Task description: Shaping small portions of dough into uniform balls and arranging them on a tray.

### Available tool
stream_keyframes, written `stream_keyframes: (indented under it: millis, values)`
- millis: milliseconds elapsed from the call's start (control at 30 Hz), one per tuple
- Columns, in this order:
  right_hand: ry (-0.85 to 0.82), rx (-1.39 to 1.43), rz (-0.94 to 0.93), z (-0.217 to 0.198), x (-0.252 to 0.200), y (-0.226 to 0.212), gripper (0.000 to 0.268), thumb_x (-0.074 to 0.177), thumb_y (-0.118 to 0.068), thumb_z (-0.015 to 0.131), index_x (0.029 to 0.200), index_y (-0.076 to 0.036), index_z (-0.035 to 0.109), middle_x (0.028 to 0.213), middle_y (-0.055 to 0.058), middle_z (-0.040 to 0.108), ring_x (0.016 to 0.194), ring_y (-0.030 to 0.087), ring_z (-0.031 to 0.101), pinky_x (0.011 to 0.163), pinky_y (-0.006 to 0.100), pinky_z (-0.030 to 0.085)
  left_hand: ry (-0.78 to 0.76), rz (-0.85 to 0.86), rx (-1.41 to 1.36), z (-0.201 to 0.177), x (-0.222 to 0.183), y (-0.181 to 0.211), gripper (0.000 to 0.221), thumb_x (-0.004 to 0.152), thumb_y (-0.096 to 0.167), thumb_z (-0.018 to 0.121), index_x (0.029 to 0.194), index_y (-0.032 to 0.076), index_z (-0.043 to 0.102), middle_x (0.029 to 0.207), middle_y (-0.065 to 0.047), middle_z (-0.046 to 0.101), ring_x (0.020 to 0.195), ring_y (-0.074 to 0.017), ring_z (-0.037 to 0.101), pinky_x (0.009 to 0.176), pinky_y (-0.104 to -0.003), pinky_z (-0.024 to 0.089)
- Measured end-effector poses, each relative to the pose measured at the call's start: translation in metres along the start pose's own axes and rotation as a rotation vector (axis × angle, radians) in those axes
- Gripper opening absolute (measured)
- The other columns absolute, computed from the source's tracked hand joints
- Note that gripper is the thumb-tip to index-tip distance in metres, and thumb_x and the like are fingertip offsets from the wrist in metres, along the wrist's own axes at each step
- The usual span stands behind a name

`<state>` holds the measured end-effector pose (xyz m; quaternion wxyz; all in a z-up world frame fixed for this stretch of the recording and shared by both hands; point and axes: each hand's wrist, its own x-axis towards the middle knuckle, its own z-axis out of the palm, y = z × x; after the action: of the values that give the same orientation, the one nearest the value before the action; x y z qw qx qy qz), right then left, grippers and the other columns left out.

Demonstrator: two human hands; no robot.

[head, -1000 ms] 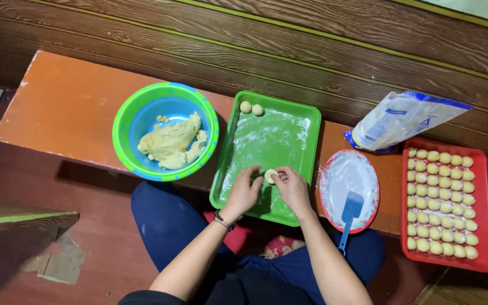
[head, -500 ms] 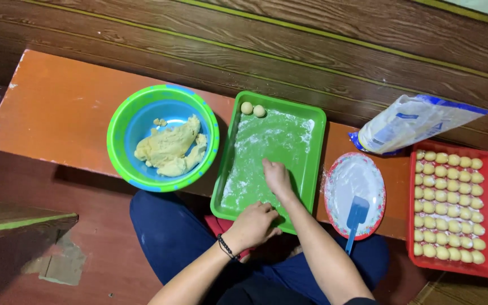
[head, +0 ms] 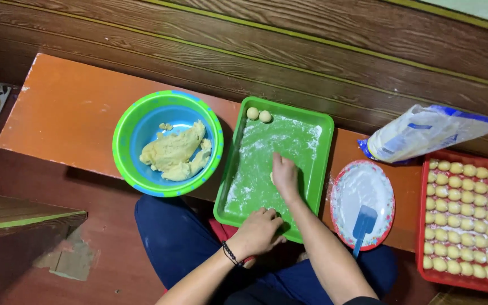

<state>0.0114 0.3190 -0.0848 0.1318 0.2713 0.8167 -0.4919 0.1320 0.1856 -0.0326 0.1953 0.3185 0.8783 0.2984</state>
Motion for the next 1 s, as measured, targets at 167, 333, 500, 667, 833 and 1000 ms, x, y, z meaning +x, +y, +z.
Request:
stream_keyframes:
  millis: [167, 333, 500, 667, 833, 1000]
  values:
    - [0.199, -0.010, -0.749, 0.016, -0.008, 0.046, 0.052, 0.110, -0.029, 0.048, 0.062, -0.008, 0.043, 0.054, 0.017, 0.050, 0.052, 0.027, 0.048, 0.049, 0.033, 0.038, -0.101, -0.019, -0.110, -0.024, 0.002, 0.009, 0.034, 0.094, 0.026, 0.068, 0.111, -0.003, 0.069, 0.103, -0.027, 0.067, 0.099, -0.0490, 0.066, 0.088, -0.053, 0.054]
    - [-0.334, 0.754, -0.162, -0.027, 0.007, 0.010, 0.040, 0.101, -0.029, 0.051, 0.067, -0.009, 0.048, 0.047, -0.003, 0.021, 0.035, 0.011, 0.030, 0.034, 0.021, 0.027, 0.103, -0.112, -0.096, -0.030, 0.030, -0.017, 0.026, 0.094, 0.019, 0.063, 0.115, 0.004, 0.066, 0.111, -0.024, 0.065, 0.101, -0.0499, 0.067, 0.086, -0.055, 0.056]
    - [-0.449, 1.268, 0.041, -0.051, 0.001, 0.021, 0.028, 0.097, -0.032, 0.051, 0.076, -0.014, 0.050, 0.064, -0.010, 0.012, 0.046, 0.005, 0.021, 0.039, 0.018, 0.017, 0.368, -0.056, 0.066, -0.030, 0.053, -0.025, 0.034, 0.087, 0.013, 0.071, 0.118, 0.014, 0.058, 0.129, -0.016, 0.060, 0.115, -0.0426, 0.064, 0.094, -0.049, 0.056]
    - [-0.407, 1.179, 0.040, -0.077, -0.011, 0.012, 0.020, 0.100, -0.028, 0.055, 0.086, -0.014, 0.054, 0.062, -0.009, 0.017, 0.046, 0.006, 0.022, 0.034, 0.017, 0.020, 0.349, 0.001, 0.297, -0.011, 0.070, -0.045, 0.035, 0.084, 0.028, 0.078, 0.114, 0.019, 0.061, 0.106, -0.005, 0.059, 0.103, -0.0327, 0.062, 0.079, -0.045, 0.058]
    - [-0.006, -0.083, -0.430, -0.089, -0.025, 0.031, 0.026, 0.097, -0.021, 0.063, 0.121, -0.015, 0.072, 0.099, 0.012, 0.065, 0.080, 0.025, 0.063, 0.070, 0.034, 0.053, 0.457, -0.061, 0.272, -0.017, 0.074, -0.042, 0.025, 0.086, 0.026, 0.077, 0.106, 0.019, 0.062, 0.105, -0.005, 0.056, 0.098, -0.0320, 0.064, 0.076, -0.042, 0.058]
    - [0.076, -0.685, -0.840, -0.078, -0.064, 0.042, 0.048, 0.090, -0.008, 0.063, 0.137, -0.005, 0.059, 0.124, 0.022, 0.058, 0.116, 0.039, 0.061, 0.100, 0.045, 0.053, 0.380, -0.014, 0.304, -0.011, 0.067, -0.033, 0.039, 0.092, 0.022, 0.070, 0.128, 0.015, 0.058, 0.126, -0.008, 0.055, 0.116, -0.0348, 0.059, 0.084, -0.046, 0.058]
